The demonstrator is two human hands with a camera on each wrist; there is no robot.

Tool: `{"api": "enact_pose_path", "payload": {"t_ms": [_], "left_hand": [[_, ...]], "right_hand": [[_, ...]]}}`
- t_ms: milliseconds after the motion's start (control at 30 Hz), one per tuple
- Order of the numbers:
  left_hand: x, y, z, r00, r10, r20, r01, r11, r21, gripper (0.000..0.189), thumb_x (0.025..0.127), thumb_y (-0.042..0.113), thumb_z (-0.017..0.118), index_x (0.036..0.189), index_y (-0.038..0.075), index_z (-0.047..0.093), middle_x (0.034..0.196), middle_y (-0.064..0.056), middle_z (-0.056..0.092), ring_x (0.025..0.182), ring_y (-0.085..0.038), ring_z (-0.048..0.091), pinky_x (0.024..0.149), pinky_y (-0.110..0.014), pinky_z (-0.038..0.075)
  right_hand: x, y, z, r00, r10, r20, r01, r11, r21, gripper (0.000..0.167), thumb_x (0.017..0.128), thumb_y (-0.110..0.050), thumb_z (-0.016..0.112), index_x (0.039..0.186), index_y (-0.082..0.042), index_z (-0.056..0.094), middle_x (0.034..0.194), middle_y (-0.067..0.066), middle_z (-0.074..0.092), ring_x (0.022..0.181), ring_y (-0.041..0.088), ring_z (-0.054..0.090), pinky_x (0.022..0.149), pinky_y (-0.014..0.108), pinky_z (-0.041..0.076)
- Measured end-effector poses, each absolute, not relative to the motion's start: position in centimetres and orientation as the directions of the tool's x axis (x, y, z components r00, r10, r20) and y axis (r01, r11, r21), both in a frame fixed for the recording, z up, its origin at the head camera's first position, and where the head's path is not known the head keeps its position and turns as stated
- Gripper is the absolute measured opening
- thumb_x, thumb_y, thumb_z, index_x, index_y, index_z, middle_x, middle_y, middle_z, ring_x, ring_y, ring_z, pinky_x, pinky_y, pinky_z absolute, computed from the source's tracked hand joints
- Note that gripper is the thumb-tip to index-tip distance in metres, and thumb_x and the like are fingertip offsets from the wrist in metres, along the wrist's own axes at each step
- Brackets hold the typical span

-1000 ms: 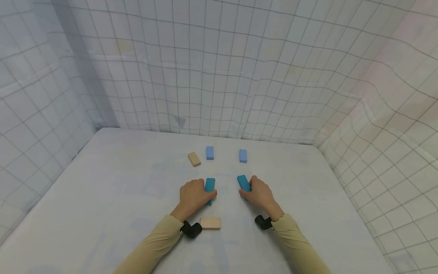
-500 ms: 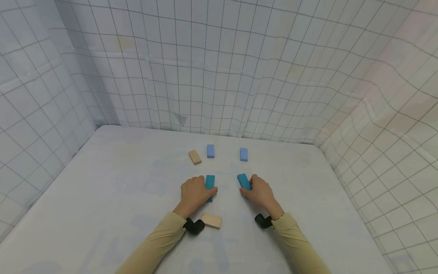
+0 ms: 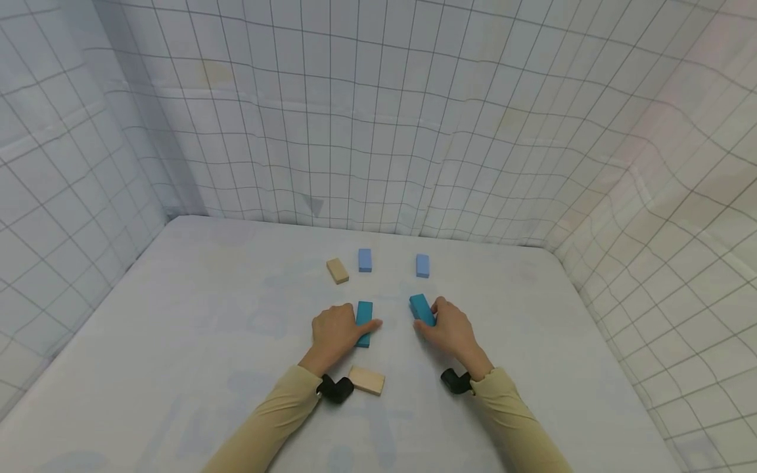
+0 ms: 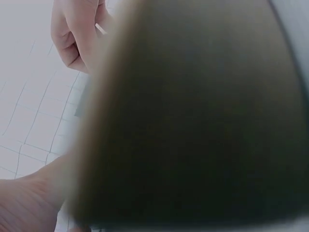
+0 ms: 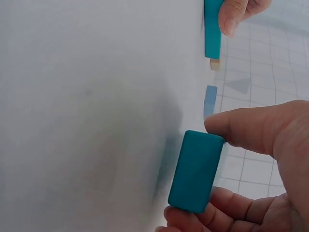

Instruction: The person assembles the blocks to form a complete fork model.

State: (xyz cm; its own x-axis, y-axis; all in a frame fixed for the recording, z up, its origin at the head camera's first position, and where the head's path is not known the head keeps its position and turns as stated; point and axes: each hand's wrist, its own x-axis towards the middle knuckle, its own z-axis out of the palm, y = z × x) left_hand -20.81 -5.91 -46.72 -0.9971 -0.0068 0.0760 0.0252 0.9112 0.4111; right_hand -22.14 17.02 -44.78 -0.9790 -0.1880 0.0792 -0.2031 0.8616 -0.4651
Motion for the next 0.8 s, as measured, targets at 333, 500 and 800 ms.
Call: {"api": "enact_pose_path", "payload": {"t_ms": [333, 500, 800], "left_hand": [[-20.7, -6.9, -46.9, -0.992, 0.024, 0.121, 0.081, 0.866, 0.494, 0.052, 0.079, 0.063, 0.065, 0.058, 0.017, 0.054, 0.050, 0.004, 0.046, 0.046, -0.013, 0.044, 0.042, -0.027, 0.034], [-20.6, -7.2, -46.9, -0.996, 0.030, 0.086, 0.070, 0.850, 0.523, 0.046, 0.078, 0.060, 0.068, 0.063, 0.017, 0.058, 0.055, 0.005, 0.049, 0.049, -0.012, 0.046, 0.044, -0.026, 0.035], [-20.3, -7.5, -47.2, -0.996, 0.024, 0.084, 0.068, 0.822, 0.565, 0.042, 0.077, 0.059, 0.070, 0.068, 0.019, 0.061, 0.059, 0.008, 0.052, 0.051, -0.010, 0.047, 0.046, -0.026, 0.038]], "right_hand": [[-22.0, 16.6, -44.4, -0.970, -0.209, 0.127, -0.244, 0.851, -0.465, 0.035, 0.083, -0.029, 0.074, 0.094, -0.002, 0.056, 0.073, 0.004, 0.052, 0.059, 0.015, 0.048, 0.050, 0.028, 0.040], [-22.1, 16.5, -44.4, -0.955, -0.231, 0.184, -0.290, 0.852, -0.437, 0.035, 0.082, -0.032, 0.074, 0.096, -0.003, 0.059, 0.074, 0.002, 0.054, 0.057, 0.013, 0.048, 0.048, 0.028, 0.041], [-22.3, 16.0, -43.9, -0.930, -0.250, 0.269, -0.343, 0.853, -0.394, 0.036, 0.080, -0.034, 0.076, 0.100, -0.006, 0.064, 0.078, 0.002, 0.058, 0.057, 0.012, 0.049, 0.047, 0.026, 0.041]]}}
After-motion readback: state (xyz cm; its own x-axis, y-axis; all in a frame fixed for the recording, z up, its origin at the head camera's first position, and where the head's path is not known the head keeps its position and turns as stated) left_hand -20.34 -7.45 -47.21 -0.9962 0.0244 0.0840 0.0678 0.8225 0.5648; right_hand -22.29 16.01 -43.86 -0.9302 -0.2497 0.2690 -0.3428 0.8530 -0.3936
